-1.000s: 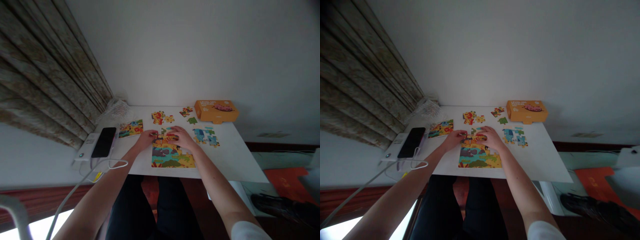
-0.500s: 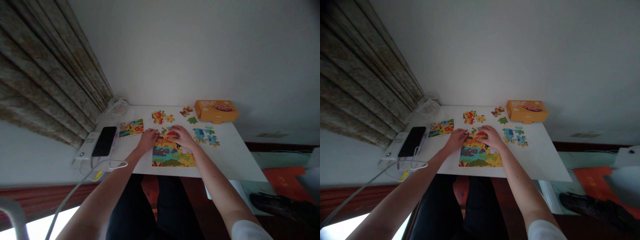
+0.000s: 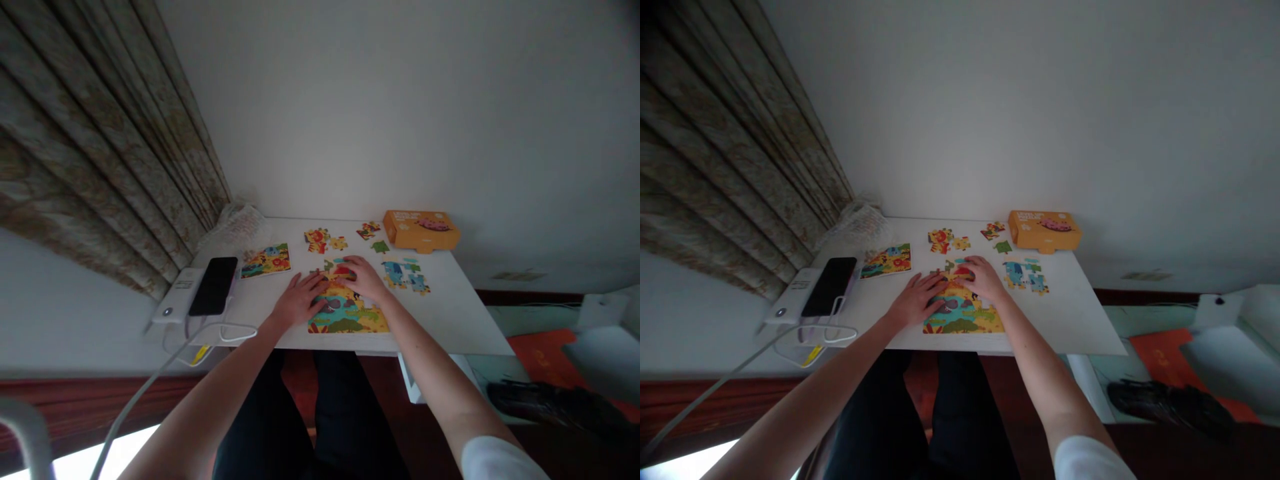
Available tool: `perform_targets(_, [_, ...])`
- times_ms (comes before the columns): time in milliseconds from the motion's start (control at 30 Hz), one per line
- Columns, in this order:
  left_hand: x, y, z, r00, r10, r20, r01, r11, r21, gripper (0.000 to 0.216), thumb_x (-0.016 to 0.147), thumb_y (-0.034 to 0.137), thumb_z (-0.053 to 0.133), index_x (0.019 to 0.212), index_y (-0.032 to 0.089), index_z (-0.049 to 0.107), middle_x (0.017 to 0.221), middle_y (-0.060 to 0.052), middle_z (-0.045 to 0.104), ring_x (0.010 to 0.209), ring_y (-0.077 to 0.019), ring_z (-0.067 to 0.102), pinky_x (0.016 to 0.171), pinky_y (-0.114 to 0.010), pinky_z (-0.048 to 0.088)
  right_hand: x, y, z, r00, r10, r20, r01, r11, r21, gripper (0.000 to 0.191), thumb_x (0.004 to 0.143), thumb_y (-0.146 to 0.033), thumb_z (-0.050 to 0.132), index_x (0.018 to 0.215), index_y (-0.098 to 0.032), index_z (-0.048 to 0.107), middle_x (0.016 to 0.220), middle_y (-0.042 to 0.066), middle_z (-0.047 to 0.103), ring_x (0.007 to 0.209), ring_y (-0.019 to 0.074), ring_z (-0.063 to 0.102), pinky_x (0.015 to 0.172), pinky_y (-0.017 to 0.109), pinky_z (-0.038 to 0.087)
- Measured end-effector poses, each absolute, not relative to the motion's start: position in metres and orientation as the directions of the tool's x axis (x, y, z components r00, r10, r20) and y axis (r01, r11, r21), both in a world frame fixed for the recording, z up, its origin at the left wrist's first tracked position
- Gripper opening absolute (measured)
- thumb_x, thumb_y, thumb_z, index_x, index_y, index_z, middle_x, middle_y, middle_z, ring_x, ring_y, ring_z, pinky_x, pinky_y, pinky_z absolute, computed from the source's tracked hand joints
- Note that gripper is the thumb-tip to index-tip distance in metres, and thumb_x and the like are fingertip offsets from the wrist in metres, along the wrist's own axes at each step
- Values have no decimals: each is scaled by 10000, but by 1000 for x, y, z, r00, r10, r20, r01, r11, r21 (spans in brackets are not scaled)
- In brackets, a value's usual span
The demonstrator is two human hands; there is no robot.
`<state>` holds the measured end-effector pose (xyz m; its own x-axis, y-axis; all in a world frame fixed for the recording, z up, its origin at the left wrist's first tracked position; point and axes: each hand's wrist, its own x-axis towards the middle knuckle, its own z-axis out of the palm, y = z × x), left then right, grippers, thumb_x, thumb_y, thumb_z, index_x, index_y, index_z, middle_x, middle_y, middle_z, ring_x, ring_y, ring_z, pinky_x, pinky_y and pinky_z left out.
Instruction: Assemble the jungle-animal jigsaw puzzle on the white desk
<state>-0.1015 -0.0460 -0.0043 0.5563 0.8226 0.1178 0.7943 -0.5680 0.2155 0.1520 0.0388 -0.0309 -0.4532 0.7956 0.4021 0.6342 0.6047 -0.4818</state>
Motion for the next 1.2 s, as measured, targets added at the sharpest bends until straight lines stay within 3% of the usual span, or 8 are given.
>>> perform_targets(267, [-102,-47,-7,539,829,148,804,-559,205,477,1032,462,473,1481,309,522,1584,-61,482,1478,-257,420,1268,-562,172,152,38,-29,-462,789,405,636,613,-469,307,850,-376,782,1116,-222,766,1243,134,685,1191,284,609,1067,485,497])
perform_targets(433, [-103,-44,-13,505,852,141,814,-524,252,565,1030,439,472,1565,272,400,1580,-76,485,1473,-243,432,1271,-528,191,152,41,-34,-419,807,416,616,589,-523,276,891,-333,726,1152,-245,744,1222,106,694,1187,264,608,1079,460,490])
perform_targets(633, [-104,-43,-12,529,838,137,792,-545,274,468,1022,389,485,1471,266,534,1576,-47,490,1474,-231,433,1267,-526,210,154,45,-39,-309,852,424,645,515,-565,246,947,-280,612,1156,-235,735,1154,101,710,1170,262,613,1081,448,477])
perform_targets(1200, [-101,-44,-9,525,831,184,802,-555,220,463,1018,386,497,1465,275,542,1565,-57,507,1467,-242,438,1278,-524,207,153,45,-37,-321,850,418,652,518,-553,220,901,-321,679,1092,-230,741,1127,105,713,1130,265,627,1053,454,493])
